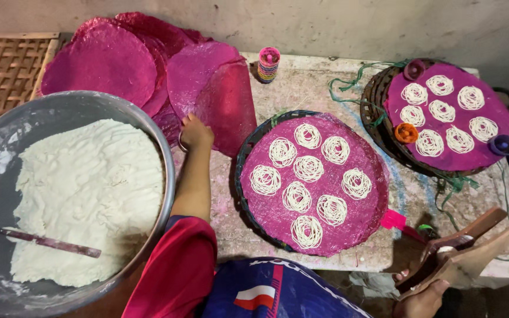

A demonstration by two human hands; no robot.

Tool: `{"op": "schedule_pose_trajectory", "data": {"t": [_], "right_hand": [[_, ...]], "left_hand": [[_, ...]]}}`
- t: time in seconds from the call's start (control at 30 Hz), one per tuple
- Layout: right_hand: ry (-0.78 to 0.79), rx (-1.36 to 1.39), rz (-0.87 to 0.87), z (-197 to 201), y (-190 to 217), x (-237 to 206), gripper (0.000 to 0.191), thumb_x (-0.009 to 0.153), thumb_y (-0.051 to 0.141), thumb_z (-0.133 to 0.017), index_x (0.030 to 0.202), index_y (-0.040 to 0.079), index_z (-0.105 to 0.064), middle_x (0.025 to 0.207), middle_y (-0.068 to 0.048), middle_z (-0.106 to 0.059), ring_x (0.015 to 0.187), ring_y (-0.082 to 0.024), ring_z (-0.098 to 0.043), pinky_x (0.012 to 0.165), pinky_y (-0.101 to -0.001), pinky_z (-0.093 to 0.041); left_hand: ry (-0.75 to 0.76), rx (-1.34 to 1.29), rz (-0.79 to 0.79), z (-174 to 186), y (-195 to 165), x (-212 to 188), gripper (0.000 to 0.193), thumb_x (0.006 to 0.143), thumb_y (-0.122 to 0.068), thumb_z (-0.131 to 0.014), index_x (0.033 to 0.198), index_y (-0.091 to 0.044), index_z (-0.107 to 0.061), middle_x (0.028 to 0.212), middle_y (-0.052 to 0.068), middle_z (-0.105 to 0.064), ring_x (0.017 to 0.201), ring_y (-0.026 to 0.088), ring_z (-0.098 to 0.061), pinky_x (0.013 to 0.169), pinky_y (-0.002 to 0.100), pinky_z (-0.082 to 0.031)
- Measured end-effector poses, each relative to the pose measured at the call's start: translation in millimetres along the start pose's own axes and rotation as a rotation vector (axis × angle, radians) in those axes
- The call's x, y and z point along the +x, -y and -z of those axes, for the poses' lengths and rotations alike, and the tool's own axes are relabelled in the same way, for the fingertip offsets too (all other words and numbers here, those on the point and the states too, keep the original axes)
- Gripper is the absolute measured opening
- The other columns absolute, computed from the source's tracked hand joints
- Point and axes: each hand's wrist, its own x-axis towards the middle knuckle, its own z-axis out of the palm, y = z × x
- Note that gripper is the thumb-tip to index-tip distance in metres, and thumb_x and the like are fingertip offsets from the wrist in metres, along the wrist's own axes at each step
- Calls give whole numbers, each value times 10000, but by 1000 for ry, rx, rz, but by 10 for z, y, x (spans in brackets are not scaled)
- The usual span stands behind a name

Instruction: The person uses a wooden hand-held extruder press to squeeze white rice-flour dough into thin strands, forming spiral noodle nests on round pink drying mats. They repeatedly scoop dough from a large basin into the press, squeeze strands onto the mats, and move filled mats aside.

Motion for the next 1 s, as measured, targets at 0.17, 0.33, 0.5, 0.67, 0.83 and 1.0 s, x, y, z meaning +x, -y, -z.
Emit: {"op": "schedule_pose_trajectory", "data": {"t": [0.17,0.33,0.5,0.67,0.83,1.0], "right_hand": [[-82,-7,-97,8,33,-5,832,1146,677,-274,1564,-20,-450,1109,-170,-606,864,-261,-617,752,-442,-570],[34,54,-29,-93,156,-31,829,1169,681,-288,1491,-62,-463,1123,-163,-610,882,-254,-618,776,-431,-552],[1,41,-49,-160,222,1,814,1153,683,-331,1518,-32,-469,1121,-152,-621,913,-261,-636,792,-439,-549],[-32,97,-122,-191,215,87,763,1124,663,-352,1503,12,-476,1107,-134,-640,889,-276,-662,769,-450,-571],[-58,59,-126,-240,228,116,759,1118,657,-340,1460,-2,-496,1038,-162,-653,853,-283,-666,764,-445,-574],[-19,52,-115,-234,243,34,760,1115,654,-326,1456,-6,-492,996,-166,-642,826,-274,-657,755,-433,-577]], "left_hand": [[23,247,1,123,-2,-5,593,866,-572,-719,1251,-124,-682,1341,110,-525,1266,300,-483,1002,449,-453],[-71,199,-55,146,-25,-39,397,946,-472,-661,1176,-150,-697,1225,133,-594,1184,304,-524,967,486,-401],[-469,-669,-254,364,-184,19,195,1009,-221,-693,1126,-79,-628,973,184,-695,905,399,-685,800,483,-507],[-449,-820,-763,900,-613,-314,200,1089,-99,-559,1287,-117,-544,1074,196,-725,979,398,-729,804,475,-555],[-43,-499,-1038,999,-1035,-1287,306,1064,-140,-514,1356,-192,-592,1102,145,-755,907,353,-725,773,474,-550],[11,-537,-1336,444,-1008,-2209,475,892,-30,-517,1338,-145,-634,1215,98,-744,1039,262,-744,824,389,-597]]}}
